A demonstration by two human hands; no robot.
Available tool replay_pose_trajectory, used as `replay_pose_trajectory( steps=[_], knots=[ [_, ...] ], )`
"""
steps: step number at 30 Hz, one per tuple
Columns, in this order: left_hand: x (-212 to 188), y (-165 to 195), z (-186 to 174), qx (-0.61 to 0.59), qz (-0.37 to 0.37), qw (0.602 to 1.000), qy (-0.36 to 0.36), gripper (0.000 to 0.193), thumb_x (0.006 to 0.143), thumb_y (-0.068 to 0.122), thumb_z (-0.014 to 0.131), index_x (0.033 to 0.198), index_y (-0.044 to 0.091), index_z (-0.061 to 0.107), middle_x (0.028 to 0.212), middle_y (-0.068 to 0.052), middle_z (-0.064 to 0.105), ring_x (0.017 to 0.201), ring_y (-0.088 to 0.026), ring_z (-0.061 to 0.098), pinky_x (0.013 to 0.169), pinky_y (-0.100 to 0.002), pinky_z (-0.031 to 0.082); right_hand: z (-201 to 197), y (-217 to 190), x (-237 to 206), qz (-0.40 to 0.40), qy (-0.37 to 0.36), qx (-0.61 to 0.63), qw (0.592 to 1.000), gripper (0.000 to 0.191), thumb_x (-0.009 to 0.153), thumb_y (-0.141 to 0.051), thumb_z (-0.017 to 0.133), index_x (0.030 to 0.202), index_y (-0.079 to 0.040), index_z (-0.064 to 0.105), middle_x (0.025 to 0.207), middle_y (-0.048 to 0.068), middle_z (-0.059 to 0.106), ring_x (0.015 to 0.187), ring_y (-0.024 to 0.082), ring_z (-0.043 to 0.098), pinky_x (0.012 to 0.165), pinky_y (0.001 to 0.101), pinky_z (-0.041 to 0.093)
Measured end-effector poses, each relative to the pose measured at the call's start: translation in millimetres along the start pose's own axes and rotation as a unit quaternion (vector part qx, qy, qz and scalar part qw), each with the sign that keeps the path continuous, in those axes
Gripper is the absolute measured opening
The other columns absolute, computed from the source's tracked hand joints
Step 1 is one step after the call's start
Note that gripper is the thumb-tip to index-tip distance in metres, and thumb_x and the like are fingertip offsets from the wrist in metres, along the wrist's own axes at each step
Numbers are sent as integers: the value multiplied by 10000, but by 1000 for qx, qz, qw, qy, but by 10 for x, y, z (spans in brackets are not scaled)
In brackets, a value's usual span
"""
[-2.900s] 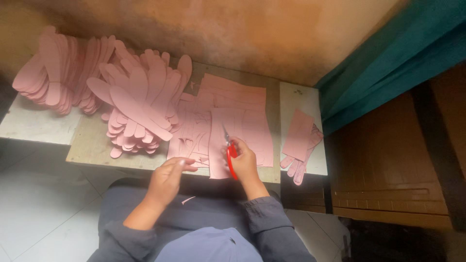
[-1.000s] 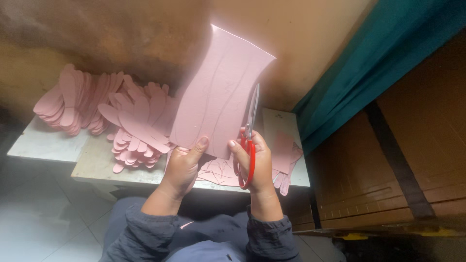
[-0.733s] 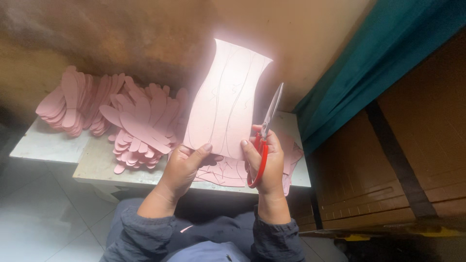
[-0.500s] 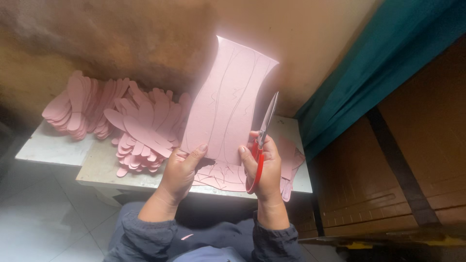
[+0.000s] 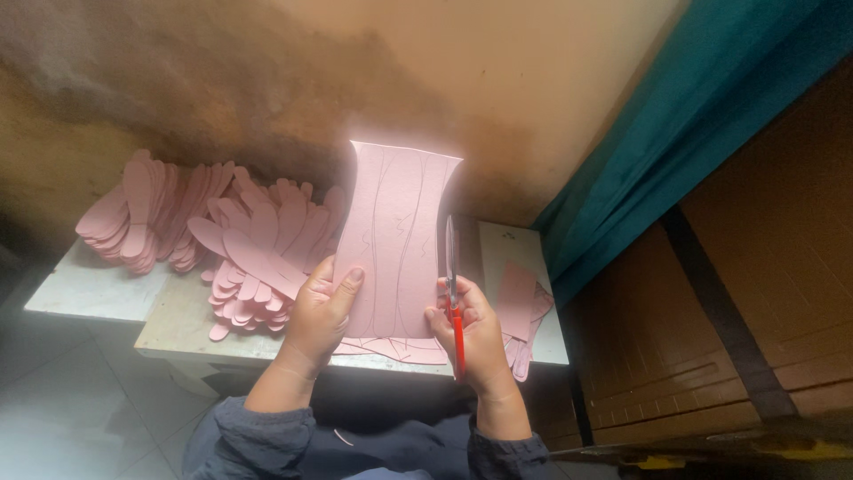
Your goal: The person uses red-handled scissors to cut a pink paper sheet along pre-drawn outlines, creating elongated shapes. The cut pieces are placed on a pile to the left, and the process is repeated with additional sheets.
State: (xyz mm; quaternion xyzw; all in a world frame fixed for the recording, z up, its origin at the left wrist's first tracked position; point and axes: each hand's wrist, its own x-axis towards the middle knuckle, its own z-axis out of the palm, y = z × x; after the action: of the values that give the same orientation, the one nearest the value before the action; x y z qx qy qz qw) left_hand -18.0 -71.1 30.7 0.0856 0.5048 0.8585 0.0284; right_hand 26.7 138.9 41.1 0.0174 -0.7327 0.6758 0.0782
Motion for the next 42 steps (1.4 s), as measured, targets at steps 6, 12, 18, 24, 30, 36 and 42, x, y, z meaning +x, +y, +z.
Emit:
replay_pose_trajectory(
  steps=[6,12,18,24,30,36,42],
  knots=[
    [56,13,-101,6,-44,998,-54,348,1000,171,627,1300,-5,624,1163,-84,722,1026,-126,659,907,-291,526,-75,47,48,-21,95,66,993,331,934,-76,711,1231,-31,571,817,63,637,594,95,525,519,236,420],
    [66,49,-192,84,-144,975,-148,416,929,173,670,1310,8,642,1149,-70,753,995,-117,686,878,-294,552,-324,-41,95,-49,224,125,965,279,937,-156,667,1167,-50,551,901,51,715,661,113,638,653,252,568],
    [14,25,-97,173,-198,940,-219,446,912,185,682,1321,10,653,1175,-59,760,1039,-99,682,920,-278,536,-408,-118,70,-57,141,182,972,369,887,-67,737,1198,-45,540,839,59,632,691,122,617,616,287,548],
    [50,-130,-44,149,-145,958,-196,412,953,199,641,1316,3,634,1183,-45,749,1043,-88,671,915,-272,535,-260,-151,5,-57,113,98,987,331,910,-88,718,1182,-29,538,856,55,659,705,135,649,621,278,549],
    [115,-243,-98,73,-61,992,-79,323,1019,180,605,1264,-27,642,1095,-47,718,958,-81,633,851,-254,513,-208,-78,34,-30,126,49,990,300,915,-132,712,1174,-54,583,824,72,703,705,142,677,733,263,592],
    [159,-220,-65,9,40,997,66,300,1062,175,559,1292,-12,612,1149,-57,702,1012,-89,635,909,-252,516,-144,78,24,12,-3,62,998,300,930,-103,738,1197,-48,613,859,-1,620,706,54,572,614,216,464],
    [92,-42,-59,24,-59,996,-59,378,983,159,556,1330,9,571,1183,-59,713,1045,-111,663,901,-275,541,-38,80,91,37,75,77,994,381,847,-74,766,1191,-48,605,814,2,615,566,62,510,463,221,394]
  ],
)
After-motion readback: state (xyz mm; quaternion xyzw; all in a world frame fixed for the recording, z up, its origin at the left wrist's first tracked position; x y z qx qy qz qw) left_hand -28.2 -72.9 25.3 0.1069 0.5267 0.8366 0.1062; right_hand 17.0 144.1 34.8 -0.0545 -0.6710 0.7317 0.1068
